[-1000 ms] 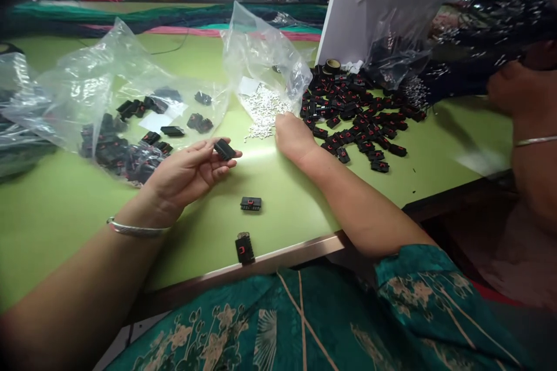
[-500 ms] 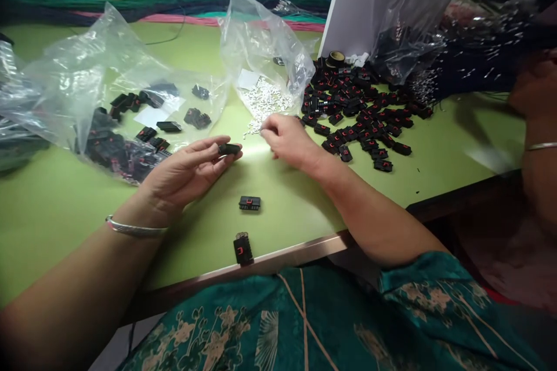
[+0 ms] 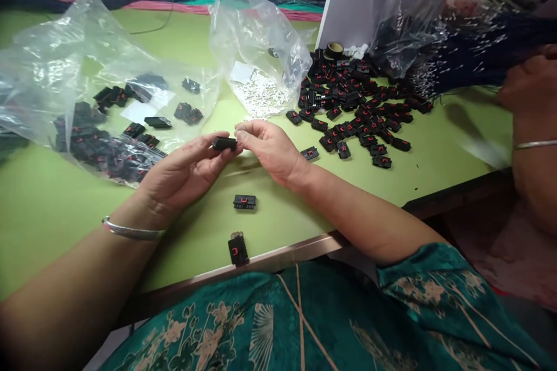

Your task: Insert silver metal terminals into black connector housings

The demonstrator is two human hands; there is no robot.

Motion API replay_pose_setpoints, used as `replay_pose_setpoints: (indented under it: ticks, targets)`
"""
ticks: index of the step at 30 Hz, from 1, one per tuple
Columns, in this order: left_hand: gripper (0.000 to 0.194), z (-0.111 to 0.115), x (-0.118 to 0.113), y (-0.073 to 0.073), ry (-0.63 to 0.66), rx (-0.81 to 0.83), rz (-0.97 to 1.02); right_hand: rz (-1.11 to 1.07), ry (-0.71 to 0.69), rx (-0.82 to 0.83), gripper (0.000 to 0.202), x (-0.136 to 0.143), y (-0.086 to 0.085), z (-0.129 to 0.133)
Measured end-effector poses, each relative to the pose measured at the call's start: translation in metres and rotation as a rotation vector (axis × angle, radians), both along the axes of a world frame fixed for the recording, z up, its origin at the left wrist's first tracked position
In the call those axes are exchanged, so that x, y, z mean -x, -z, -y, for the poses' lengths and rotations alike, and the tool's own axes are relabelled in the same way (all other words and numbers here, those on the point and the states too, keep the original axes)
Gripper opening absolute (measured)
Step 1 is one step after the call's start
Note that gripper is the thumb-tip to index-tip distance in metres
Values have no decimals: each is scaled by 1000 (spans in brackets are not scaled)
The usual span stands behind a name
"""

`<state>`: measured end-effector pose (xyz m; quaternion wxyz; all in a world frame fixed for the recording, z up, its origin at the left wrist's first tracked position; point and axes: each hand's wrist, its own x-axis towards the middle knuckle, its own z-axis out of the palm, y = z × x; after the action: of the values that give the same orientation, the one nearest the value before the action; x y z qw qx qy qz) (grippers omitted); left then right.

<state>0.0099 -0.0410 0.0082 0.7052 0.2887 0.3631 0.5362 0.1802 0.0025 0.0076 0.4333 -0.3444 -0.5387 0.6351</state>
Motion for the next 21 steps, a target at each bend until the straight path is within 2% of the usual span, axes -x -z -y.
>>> replay_pose_setpoints:
  ticks: [4,10,14,21]
  targets:
    - [9,0,-1,0,-73,63,-18,-25,29,-14,18,2,0,3]
    - [34,1,-3,-4,-29,30,-40,42,31,-164,19,3,2,6]
    - [34,3,-7,-4,16,32,-64,141,8,-215,17,3,4,7]
    - [32,3,-8,-1,-24,43,-37,245,1,-284,19,6,3,11]
